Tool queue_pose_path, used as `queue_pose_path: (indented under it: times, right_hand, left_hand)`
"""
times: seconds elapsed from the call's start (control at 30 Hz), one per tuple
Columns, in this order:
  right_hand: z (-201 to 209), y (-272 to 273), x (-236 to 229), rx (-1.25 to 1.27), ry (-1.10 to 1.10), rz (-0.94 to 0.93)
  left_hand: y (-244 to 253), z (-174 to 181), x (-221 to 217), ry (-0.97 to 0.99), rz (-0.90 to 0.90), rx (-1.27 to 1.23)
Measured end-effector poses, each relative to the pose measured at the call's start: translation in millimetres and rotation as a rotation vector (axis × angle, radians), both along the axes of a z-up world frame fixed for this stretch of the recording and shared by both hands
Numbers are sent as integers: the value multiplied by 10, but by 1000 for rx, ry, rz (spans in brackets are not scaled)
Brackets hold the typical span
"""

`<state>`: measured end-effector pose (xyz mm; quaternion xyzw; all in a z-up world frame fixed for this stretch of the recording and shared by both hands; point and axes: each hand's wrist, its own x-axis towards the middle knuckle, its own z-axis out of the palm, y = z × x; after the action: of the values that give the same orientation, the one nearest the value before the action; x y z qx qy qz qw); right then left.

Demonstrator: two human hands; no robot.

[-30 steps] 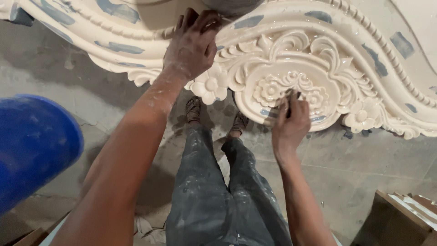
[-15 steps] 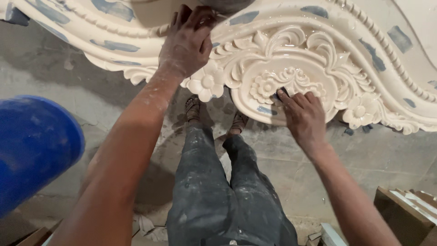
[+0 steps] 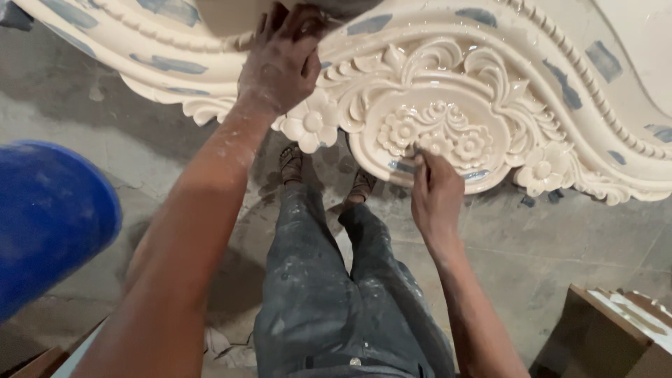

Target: The person sands the carved details of a wooden headboard using sandpaper and water, then rubs and smooths the carved edges by hand.

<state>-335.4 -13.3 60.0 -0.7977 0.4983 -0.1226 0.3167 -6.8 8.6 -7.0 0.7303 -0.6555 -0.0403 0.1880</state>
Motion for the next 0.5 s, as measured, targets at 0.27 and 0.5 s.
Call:
queue_pose_path:
  times: [0.27, 0.5]
  right_hand:
    - [-186, 89, -40, -171, -13, -42]
    - [-30, -434, -502, -214, 101, 514]
  left_hand:
    - [11, -21, 17, 59, -20, 33]
    - [-22, 107, 6, 111, 8, 85]
